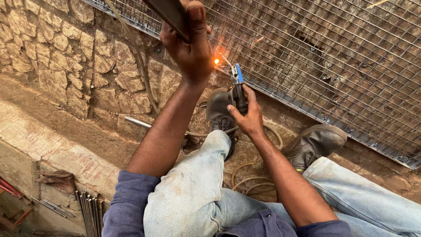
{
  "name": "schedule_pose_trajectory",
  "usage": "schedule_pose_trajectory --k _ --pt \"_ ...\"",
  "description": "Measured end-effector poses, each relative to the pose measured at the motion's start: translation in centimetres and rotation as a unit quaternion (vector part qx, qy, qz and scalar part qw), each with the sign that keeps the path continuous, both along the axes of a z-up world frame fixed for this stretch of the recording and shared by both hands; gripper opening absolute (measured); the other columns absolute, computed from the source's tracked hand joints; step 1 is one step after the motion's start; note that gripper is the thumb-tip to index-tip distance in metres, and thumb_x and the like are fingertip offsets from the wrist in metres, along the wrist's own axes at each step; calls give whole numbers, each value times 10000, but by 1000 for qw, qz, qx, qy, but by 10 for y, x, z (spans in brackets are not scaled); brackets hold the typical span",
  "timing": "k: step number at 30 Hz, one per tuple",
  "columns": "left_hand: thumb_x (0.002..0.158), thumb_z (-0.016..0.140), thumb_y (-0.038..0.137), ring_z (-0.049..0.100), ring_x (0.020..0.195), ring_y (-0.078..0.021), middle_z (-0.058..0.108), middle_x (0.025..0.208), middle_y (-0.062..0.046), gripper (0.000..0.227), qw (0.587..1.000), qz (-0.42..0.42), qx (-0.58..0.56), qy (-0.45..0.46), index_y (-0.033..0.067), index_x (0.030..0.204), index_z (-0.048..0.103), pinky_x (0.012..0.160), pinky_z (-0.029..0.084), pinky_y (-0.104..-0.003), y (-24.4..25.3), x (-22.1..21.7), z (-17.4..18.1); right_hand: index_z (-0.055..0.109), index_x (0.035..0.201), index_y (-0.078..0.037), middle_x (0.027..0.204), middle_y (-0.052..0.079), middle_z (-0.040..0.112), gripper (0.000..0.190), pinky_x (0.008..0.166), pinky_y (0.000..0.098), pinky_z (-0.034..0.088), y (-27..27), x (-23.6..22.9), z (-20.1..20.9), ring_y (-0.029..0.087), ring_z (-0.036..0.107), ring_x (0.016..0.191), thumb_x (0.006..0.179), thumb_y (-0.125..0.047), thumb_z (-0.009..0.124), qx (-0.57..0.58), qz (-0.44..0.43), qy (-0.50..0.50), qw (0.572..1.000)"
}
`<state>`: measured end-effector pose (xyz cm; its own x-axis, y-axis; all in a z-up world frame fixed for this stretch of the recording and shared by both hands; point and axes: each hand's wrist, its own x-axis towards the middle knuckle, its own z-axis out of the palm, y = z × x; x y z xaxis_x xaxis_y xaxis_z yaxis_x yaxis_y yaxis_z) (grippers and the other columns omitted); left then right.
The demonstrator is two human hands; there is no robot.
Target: The person welds metal bars to a metal mesh grid. They position the bars by hand and use a welding torch to secure them at multiple points along the grid while sitting on the ground.
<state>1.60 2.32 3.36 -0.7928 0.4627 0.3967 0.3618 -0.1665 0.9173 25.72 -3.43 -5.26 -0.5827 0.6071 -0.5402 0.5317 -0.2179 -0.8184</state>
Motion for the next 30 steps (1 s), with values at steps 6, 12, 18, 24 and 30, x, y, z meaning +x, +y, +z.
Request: schedule_pose_trajectory --k 6,12,18,24,30 --pt "1120 553 421 549 574 -67 560 779 18 378 1000 -7 5 1 111 917 623 492 510 -233 0 4 6 352 1553 -153 1400 205 608 825 989 471 580 -2 4 -6 333 689 1181 861 -293 777 -21 19 -33 999" --pt "1122 566 411 542 570 -63 561 779 21 357 1000 -12 12 1 118 928 630 489 498 -232 0 3 4 349 1550 -148 1373 200 616 830 973 487 592 -5 2 -5 332 702 1154 848 -297 765 -37 21 -51 998" --pt "1101 572 398 592 594 -65 609 788 5 330 1000 -6 16 -1 111 953 643 491 546 -239 -2 1 -5 334 1598 -134 1419 245 608 800 992 523 570 -9 21 23 339 674 1226 933 -212 772 22 -53 48 997" --pt "1098 597 381 684 674 -117 658 801 -17 292 999 -43 9 -26 104 1005 611 573 607 -290 -2 -9 -5 349 1587 -121 1100 150 623 751 630 309 531 -27 81 79 180 614 786 930 -140 713 -150 -308 50 938" --pt "1097 616 271 685 678 -151 658 795 -50 217 981 -173 -63 -67 85 984 614 569 556 -291 -22 -34 4 341 1575 -117 1072 86 663 717 661 266 585 -40 140 120 128 648 794 940 -141 673 -202 -362 97 905"
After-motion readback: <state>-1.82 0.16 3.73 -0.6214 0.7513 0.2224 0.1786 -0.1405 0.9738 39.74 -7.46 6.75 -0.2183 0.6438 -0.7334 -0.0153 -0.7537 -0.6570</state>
